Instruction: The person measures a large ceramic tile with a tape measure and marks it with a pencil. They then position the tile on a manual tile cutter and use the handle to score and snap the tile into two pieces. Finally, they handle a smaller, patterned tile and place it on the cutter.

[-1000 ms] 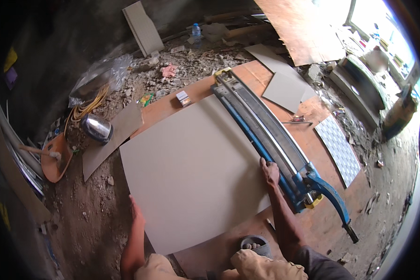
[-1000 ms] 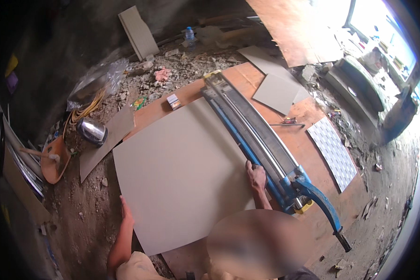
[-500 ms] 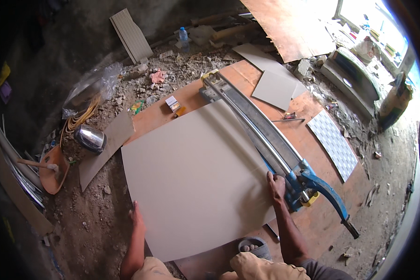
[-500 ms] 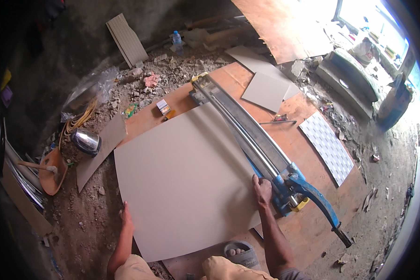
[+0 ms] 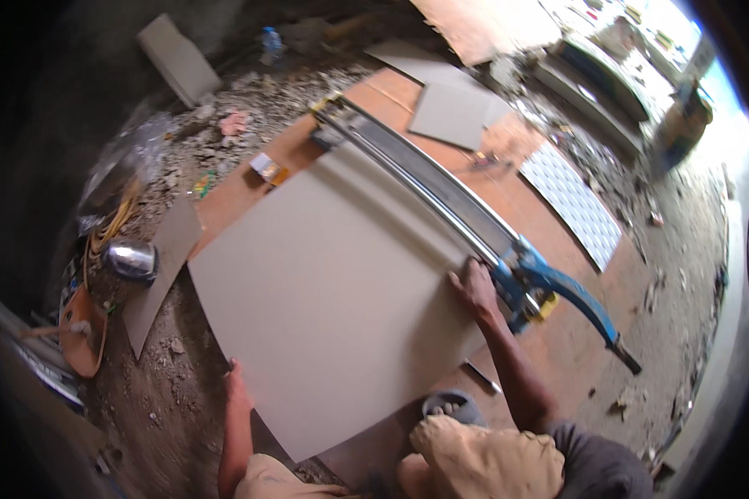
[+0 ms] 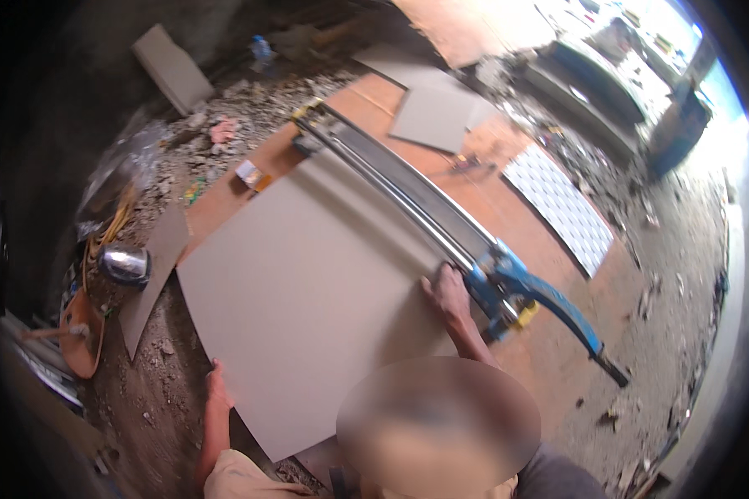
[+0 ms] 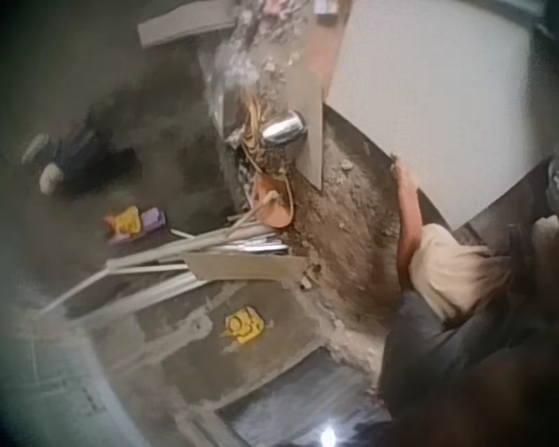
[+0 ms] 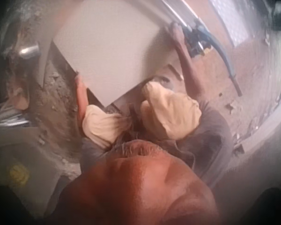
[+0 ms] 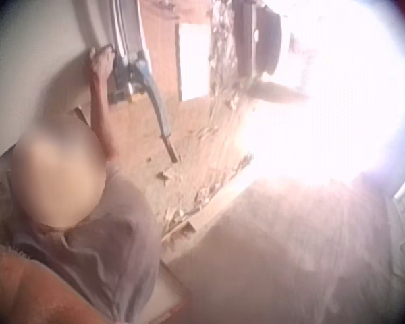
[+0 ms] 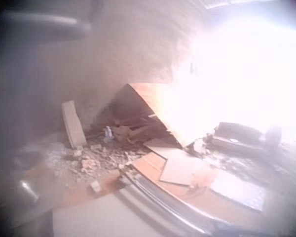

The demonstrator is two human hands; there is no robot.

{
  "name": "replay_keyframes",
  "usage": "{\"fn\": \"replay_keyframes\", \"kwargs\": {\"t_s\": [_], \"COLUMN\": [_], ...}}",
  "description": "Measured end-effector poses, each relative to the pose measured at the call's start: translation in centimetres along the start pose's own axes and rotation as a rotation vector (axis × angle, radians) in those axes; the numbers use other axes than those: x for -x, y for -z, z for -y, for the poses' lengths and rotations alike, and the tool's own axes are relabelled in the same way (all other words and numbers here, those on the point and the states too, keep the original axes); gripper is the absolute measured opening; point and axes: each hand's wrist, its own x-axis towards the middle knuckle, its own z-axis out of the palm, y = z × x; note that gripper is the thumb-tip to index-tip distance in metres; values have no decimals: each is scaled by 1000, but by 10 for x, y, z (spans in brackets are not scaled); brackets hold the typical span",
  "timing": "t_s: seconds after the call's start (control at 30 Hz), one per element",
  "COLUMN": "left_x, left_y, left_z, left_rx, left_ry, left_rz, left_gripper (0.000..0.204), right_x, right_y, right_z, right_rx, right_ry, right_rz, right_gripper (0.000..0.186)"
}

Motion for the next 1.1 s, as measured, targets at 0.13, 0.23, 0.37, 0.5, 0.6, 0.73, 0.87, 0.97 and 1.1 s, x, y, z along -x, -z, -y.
{"fn": "replay_keyframes", "kwargs": {"t_s": [0.13,0.23,0.37,0.5,0.6,0.73,0.87,0.97,1.1], "left_x": [4,6,34,35,41,49,35,49,27], "left_y": [-4,-1,-24,-24,-25,-21,-28,-42,-21], "left_z": [-1,-8,-24,-19,-20,-24,-17,-22,-2], "left_rx": [75,11,-27,3,-14,-33,-35,-49,-11], "left_ry": [35,39,61,52,62,43,24,53,53], "left_rz": [132,113,56,121,81,65,20,57,29], "left_gripper": [69,71,71,70,71,72,72,72,71], "right_x": [-1,6,17,54,86,110,129,142,137], "right_y": [-7,-4,5,25,79,167,255,279,297], "right_z": [-21,-21,-27,-22,-12,-52,-113,-112,-43], "right_rx": [-78,-132,-141,-169,-33,536,603,514,571], "right_ry": [128,161,262,476,599,49,-446,-381,-281], "right_rz": [-48,-38,-23,-38,-104,-374,124,74,-18], "right_gripper": [52,50,45,44,42,81,44,25,27]}}
